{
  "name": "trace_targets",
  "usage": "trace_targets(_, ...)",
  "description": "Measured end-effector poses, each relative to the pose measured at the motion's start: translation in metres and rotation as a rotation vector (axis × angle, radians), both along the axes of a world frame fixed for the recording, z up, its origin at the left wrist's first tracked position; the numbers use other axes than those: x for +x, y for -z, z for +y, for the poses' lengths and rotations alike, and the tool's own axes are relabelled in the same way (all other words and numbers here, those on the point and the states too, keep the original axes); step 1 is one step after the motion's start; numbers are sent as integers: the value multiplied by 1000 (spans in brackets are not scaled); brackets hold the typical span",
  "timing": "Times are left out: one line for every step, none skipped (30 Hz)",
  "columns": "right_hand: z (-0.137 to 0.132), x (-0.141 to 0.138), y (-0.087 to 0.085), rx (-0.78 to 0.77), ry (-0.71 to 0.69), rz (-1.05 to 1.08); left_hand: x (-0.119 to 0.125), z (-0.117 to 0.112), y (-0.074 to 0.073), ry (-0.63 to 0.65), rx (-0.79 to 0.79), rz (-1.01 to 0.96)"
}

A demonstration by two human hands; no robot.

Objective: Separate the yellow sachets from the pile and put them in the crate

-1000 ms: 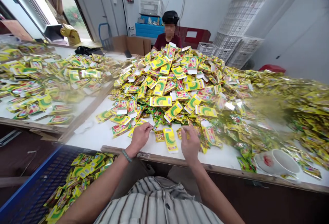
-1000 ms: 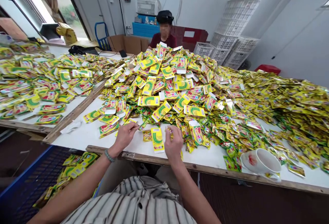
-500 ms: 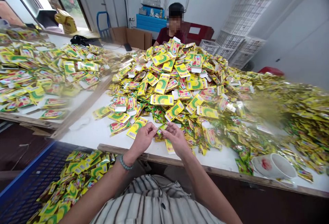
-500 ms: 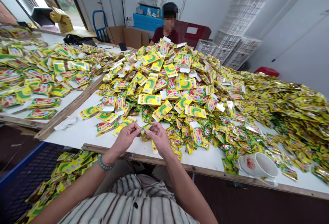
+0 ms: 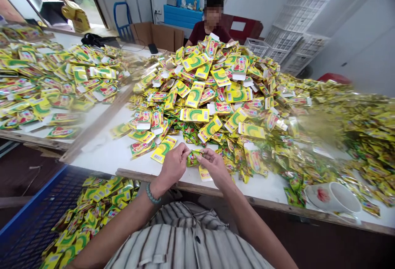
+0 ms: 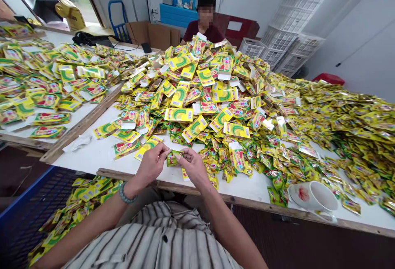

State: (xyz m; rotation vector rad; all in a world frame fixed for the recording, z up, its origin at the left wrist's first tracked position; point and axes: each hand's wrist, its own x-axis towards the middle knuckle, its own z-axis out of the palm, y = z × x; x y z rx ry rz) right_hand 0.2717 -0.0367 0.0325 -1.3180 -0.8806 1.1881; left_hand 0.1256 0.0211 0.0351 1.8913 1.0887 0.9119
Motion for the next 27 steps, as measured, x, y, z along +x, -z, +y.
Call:
trace_targets(-1,3,0,1,14,-31,2,1,-1,13,13,-1)
trace_targets(-1,5,-1,13,30,-81,4,1,-1,17,1,-25)
trace_targets(-2,7,-3,34,44,-151,8,2,-2,10,-26,-65)
trace_targets(-2,9,-5,62,58,-232,12,3,-2,-1,-62,-114)
trace_targets(-3,11,-8,94,74,-313,16,5,-3,-4,-101,-169)
trace_targets(-2,14,-11,126,92,-374,20,6,-5,8,-143,-228)
trace_targets(-1,17,-14,150,100,-396,24,8,-7,36,-186,-285)
trace_targets(0,21,-16,158,90,-372,28,9,-10,74,-233,-338)
trace_targets(1,25,-18,153,68,-308,31,10,-13,111,-275,-384)
trace_targets(2,29,-20,135,37,-224,34,11,-15,136,-309,-419)
trace_targets(3,32,-21,112,3,-146,38,11,-18,146,-335,-446)
trace_targets(2,34,-21,97,-16,-97,41,11,-20,138,-361,-473)
trace_targets(1,35,-21,96,-11,-98,43,11,-21,117,-393,-502)
trace_targets(0,35,-21,113,19,-150,46,10,-21,90,-439,-540)
trace_targets(-3,34,-21,145,68,-235,48,8,-21,66,-502,-583)
trace_targets(-5,31,-20,180,121,-324,50,7,-20,47,-571,-625)
trace_targets(-8,28,-18,211,171,-385,52,5,-19,32,-627,-657)
trace_targets(-10,25,-16,229,205,-397,52,3,-17,22,-657,-672)
trace_targets(-11,22,-13,233,224,-353,52,1,-16,14,-656,-668)
trace_targets(-12,19,-10,225,231,-273,52,-1,-15,3,-622,-651)
trace_targets(-12,16,-6,210,236,-193,51,-3,-13,-13,-568,-626)
trace_targets(-12,14,-3,202,244,-145,50,-4,-13,-32,-511,-600)
trace_targets(-11,13,-1,202,259,-140,48,-5,-12,-42,-470,-579)
trace_targets(-10,12,1,211,277,-168,47,-6,-12,-41,-455,-569)
trace_targets(-10,13,2,218,289,-196,45,-6,-13,-26,-472,-571)
trace_targets(-9,14,2,216,286,-192,44,-7,-14,-3,-512,-583)
trace_targets(-9,15,1,199,268,-141,43,-7,-15,23,-564,-600)
